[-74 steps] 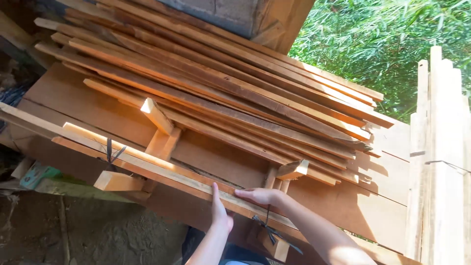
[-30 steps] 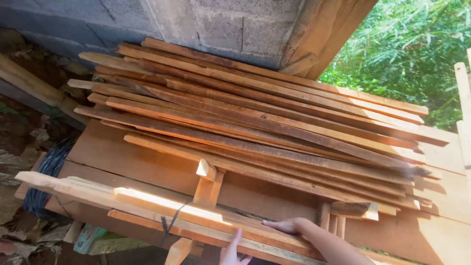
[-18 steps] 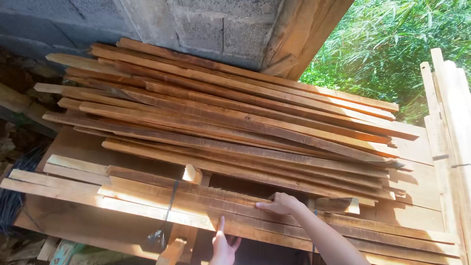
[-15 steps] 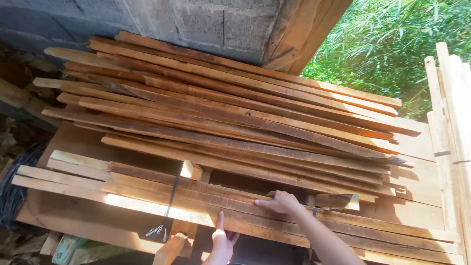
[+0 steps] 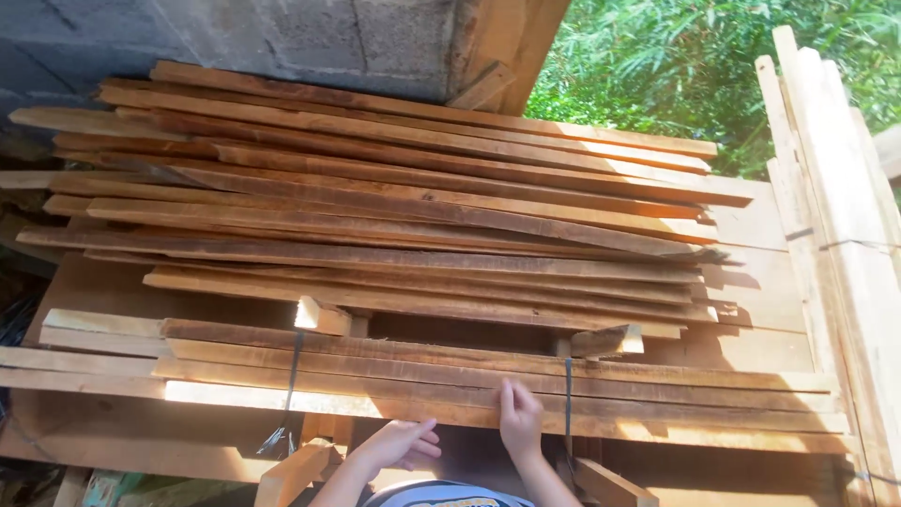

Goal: Bundling wood planks together using plastic ties or straps.

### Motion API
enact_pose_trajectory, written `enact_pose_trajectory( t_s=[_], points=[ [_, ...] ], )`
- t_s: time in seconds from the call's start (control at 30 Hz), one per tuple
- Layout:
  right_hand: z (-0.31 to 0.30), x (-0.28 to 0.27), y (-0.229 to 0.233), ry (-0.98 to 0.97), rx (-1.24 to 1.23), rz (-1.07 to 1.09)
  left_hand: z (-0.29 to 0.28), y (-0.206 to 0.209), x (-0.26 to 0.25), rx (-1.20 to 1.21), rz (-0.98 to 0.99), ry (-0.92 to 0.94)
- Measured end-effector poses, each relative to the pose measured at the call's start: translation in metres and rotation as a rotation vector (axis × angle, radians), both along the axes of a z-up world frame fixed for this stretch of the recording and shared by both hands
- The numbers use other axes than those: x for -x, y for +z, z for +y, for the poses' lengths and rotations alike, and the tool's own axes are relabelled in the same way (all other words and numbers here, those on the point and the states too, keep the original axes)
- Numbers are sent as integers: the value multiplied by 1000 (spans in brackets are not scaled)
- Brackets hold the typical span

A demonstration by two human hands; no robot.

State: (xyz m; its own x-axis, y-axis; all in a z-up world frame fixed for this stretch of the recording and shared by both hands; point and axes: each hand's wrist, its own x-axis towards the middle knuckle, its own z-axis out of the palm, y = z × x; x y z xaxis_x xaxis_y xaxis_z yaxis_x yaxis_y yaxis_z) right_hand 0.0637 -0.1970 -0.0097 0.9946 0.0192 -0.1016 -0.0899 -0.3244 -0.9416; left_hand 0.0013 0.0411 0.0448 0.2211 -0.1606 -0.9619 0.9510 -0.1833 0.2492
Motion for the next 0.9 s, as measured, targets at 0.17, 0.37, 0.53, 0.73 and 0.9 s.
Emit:
enact_pose_trajectory(
  t_s=[0.17, 0.37, 0.53, 0.73, 0.9],
  points=[
    [-57, 53, -40, -211, -187, 467, -42, 14, -63, 41, -355, 65],
    [-62, 30, 9, -624, -643, 1026, -101, -49, -140, -219, -803, -300],
    [-53, 12, 0, -926, -1046, 851, -111, -74, -166, -529, -707, -755],
    [-42, -8, -11, -1074, -1088, 760, -98, -49, -190, -507, -488, -1001],
    [-35, -26, 24, -1176, -952, 811, -95, -45, -187, -475, -431, -993]
  ],
)
